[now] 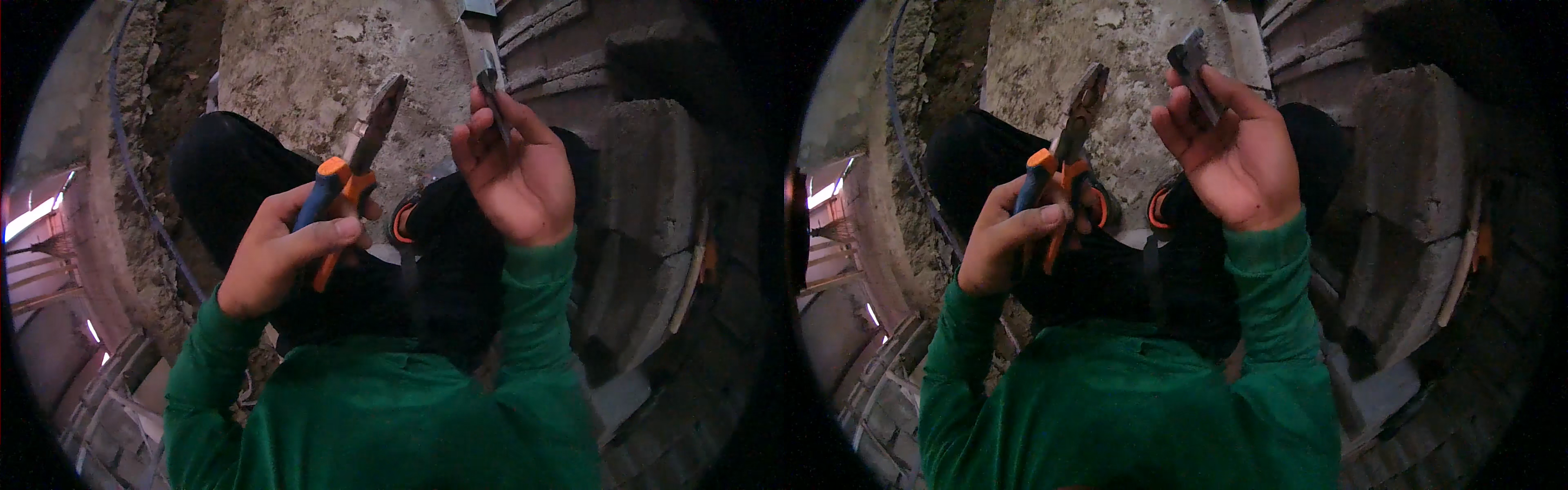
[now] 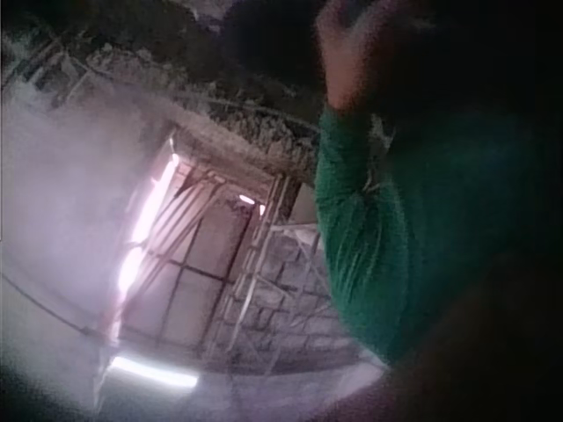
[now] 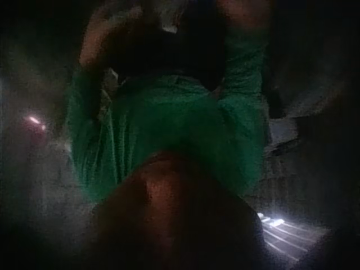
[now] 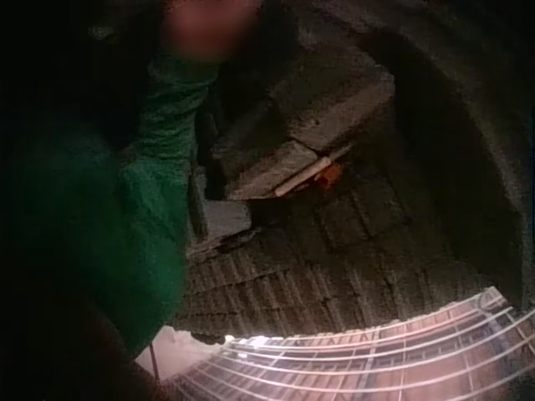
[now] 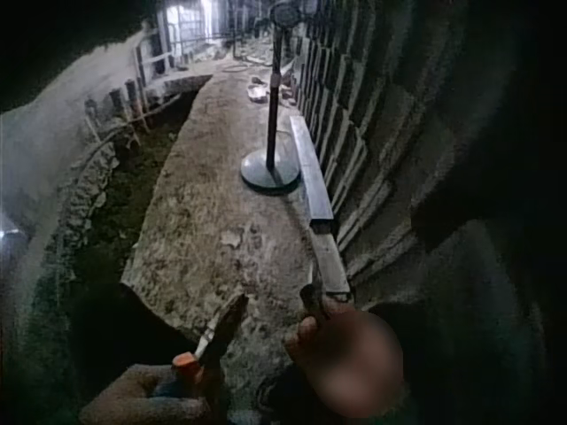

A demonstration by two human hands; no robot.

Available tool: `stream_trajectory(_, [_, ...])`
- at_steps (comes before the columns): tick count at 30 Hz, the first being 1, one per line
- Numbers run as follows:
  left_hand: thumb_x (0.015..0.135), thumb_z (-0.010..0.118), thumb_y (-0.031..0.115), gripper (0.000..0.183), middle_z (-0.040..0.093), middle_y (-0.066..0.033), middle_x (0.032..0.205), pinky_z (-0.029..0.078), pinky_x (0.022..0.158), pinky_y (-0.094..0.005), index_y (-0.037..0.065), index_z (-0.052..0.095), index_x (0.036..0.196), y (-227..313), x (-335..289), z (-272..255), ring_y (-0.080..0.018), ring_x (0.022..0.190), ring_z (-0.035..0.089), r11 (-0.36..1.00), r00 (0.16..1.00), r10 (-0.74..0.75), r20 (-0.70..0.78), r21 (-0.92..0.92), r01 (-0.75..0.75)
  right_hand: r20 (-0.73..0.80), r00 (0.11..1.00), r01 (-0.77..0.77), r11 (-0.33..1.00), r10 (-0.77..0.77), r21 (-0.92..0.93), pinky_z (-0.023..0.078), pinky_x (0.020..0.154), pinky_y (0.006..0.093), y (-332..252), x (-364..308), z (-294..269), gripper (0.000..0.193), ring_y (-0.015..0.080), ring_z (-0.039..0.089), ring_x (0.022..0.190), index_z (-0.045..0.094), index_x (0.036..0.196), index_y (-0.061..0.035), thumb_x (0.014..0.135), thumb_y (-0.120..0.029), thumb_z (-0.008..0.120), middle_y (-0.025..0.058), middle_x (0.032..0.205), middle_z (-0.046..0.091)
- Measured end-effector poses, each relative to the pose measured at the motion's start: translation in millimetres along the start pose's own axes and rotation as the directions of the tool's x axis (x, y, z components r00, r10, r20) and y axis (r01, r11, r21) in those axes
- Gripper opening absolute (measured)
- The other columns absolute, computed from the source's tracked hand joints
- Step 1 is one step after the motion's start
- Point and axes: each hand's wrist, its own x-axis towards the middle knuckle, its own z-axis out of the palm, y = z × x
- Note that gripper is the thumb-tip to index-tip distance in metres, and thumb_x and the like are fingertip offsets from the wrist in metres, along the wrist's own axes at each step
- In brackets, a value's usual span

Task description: The person sits on the ground and uses pliers to bend a small rectangular metal tube. They repeatedly grip the tube with the pliers, apply pressure to bend it, and rotate the object to work on different sides.

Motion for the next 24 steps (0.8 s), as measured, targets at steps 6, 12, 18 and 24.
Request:
stream_trajectory(6, [0.086,0.074,0.022,0.036,0.069,-0.0193,0.116,0.054,0.092,-0.0359,-0.005,0.068,0.109,6.4,-3.4,11.8,-0.0237,0.100,0.070,0.985,0.987,-0.012,0.159,-0.167,0.039,0.112,0.993,-0.039,0.999,0.039,-0.002,0.054,0.103,0.0464,0.6,6.5,-8.9,0.028,0.0257,0.073,0.100,0.066,0.123,0.0045,0.107,-0.014,0.051,0.0174,0.113,0.075])
stream_trajectory(12, [0.081,0.071,0.014,0.037,0.069,-0.0184,0.116,0.054,0.093,-0.0353,-0.006,0.068,0.112,19.9,-4.5,17.2,-0.0239,0.101,0.070,0.995,0.989,-0.033,0.143,-0.085,0.046,0.100,0.993,-0.064,0.998,0.061,0.021,0.054,0.104,0.0444,2.3,6.1,-12.0,0.031,0.0246,0.073,0.099,0.063,0.127,0.0070,0.107,-0.013,0.051,0.0177,0.114,0.075])
stream_trajectory(18, [0.079,0.071,0.013,0.042,0.069,-0.0114,0.108,0.052,0.073,-0.0280,-0.005,0.068,0.116,23.4,-3.4,13.0,-0.0135,0.085,0.063,0.994,0.997,-0.026,0.078,0.104,0.018,0.025,0.992,-0.123,0.977,0.121,0.172,0.056,0.102,0.0465,7.9,6.6,-8.5,0.027,0.0242,0.073,0.094,0.064,0.120,0.0076,0.102,-0.012,0.059,0.0158,0.106,0.074])
stream_trajectory(24, [0.072,0.071,0.014,0.052,0.069,-0.0074,0.108,0.051,0.077,-0.0283,-0.002,0.068,0.121,20.8,-2.6,-4.5,-0.0138,0.090,0.062,0.976,0.998,-0.038,0.058,0.216,0.024,-0.027,0.999,-0.042,0.992,0.039,-0.121,0.060,0.093,0.0456,6.7,1.7,-1.5,0.024,0.0203,0.072,0.083,0.068,0.115,0.0030,0.101,-0.015,0.063,0.0133,0.098,0.073])
